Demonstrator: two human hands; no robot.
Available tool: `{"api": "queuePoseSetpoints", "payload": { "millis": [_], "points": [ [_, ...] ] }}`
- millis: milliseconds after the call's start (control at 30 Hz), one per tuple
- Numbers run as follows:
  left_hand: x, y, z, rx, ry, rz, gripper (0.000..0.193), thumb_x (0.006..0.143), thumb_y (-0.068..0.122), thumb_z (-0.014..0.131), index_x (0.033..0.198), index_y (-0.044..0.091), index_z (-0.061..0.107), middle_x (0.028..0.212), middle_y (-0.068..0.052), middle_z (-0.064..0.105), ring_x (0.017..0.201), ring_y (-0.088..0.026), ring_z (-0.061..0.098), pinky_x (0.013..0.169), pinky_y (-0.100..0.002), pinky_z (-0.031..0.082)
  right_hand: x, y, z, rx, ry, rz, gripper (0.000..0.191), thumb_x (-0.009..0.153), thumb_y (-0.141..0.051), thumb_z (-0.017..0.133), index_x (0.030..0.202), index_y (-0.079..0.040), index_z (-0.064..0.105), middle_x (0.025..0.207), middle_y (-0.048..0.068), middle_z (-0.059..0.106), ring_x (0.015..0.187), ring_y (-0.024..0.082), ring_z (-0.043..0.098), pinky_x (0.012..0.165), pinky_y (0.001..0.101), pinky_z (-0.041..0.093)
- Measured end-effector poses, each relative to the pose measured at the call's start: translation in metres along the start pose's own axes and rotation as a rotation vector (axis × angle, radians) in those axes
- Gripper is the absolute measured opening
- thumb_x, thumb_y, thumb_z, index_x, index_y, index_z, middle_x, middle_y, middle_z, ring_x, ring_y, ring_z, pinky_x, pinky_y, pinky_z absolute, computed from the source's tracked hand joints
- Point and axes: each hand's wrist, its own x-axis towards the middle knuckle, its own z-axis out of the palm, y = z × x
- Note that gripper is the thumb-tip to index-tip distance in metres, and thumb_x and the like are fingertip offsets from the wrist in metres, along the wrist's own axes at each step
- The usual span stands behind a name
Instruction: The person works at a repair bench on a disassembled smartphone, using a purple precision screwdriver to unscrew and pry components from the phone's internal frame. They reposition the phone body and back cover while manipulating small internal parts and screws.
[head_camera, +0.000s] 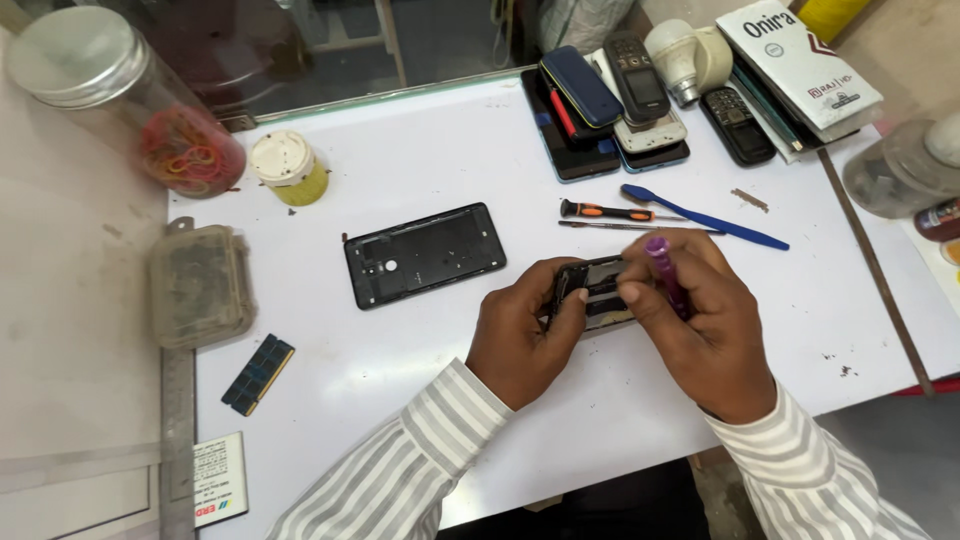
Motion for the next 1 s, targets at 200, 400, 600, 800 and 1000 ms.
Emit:
{"api": "queuePoseSetpoints", "payload": {
  "millis": [200, 400, 600, 800, 1000],
  "points": [
    [0.001, 0.003, -0.001, 0.011, -0.008, 0.020, 0.026, 0.098, 0.010, 0.063, 0.121, -0.002, 0.065, 0.076, -0.009, 0.074, 0.063, -0.008, 0.066, 0.056, -0.025, 0.052, 0.009, 0.006, 0.007, -0.072, -0.044, -0.113, 0.010, 0.097, -0.008, 0.070, 0.103, 0.000, 0.069, 0.117, 0.006, 0.062, 0.077, 0.007, 0.056, 0.068, 0.0219, 0.048],
    [-0.002, 0.006, -0.003, -0.010, -0.030, -0.005, 0.028, 0.099, 0.011, 0.063, 0.124, 0.000, 0.065, 0.077, -0.008, 0.075, 0.064, -0.009, 0.071, 0.057, -0.025, 0.056, 0.007, 0.013, 0.015, -0.088, -0.021, -0.139, 0.009, 0.095, -0.003, 0.071, 0.102, 0.002, 0.067, 0.118, 0.008, 0.060, 0.076, 0.007, 0.056, 0.066, 0.0226, 0.048],
    [-0.003, 0.006, -0.005, -0.009, -0.041, 0.021, 0.029, 0.099, 0.012, 0.063, 0.125, 0.001, 0.065, 0.077, -0.008, 0.074, 0.066, -0.010, 0.073, 0.058, -0.026, 0.057, 0.003, 0.018, 0.018, -0.071, -0.002, -0.147, 0.010, 0.093, 0.001, 0.072, 0.102, 0.002, 0.067, 0.119, 0.009, 0.059, 0.084, 0.009, 0.061, 0.069, 0.0219, 0.053],
    [-0.005, 0.003, -0.006, 0.037, -0.039, 0.040, 0.028, 0.099, 0.014, 0.064, 0.124, 0.003, 0.066, 0.073, -0.008, 0.073, 0.060, -0.013, 0.072, 0.055, -0.028, 0.055, 0.001, 0.020, 0.019, -0.042, -0.003, -0.158, 0.009, 0.094, 0.000, 0.073, 0.102, 0.001, 0.068, 0.120, 0.009, 0.059, 0.093, 0.012, 0.064, 0.073, 0.0232, 0.056],
    [-0.007, 0.000, -0.007, 0.045, -0.042, 0.060, 0.030, 0.098, 0.014, 0.064, 0.125, 0.003, 0.065, 0.072, -0.009, 0.072, 0.059, -0.015, 0.073, 0.054, -0.029, 0.056, 0.000, 0.020, 0.020, -0.074, 0.008, -0.189, 0.010, 0.095, -0.002, 0.074, 0.102, 0.001, 0.069, 0.119, 0.009, 0.061, 0.095, 0.013, 0.064, 0.076, 0.0245, 0.055]
  ]
}}
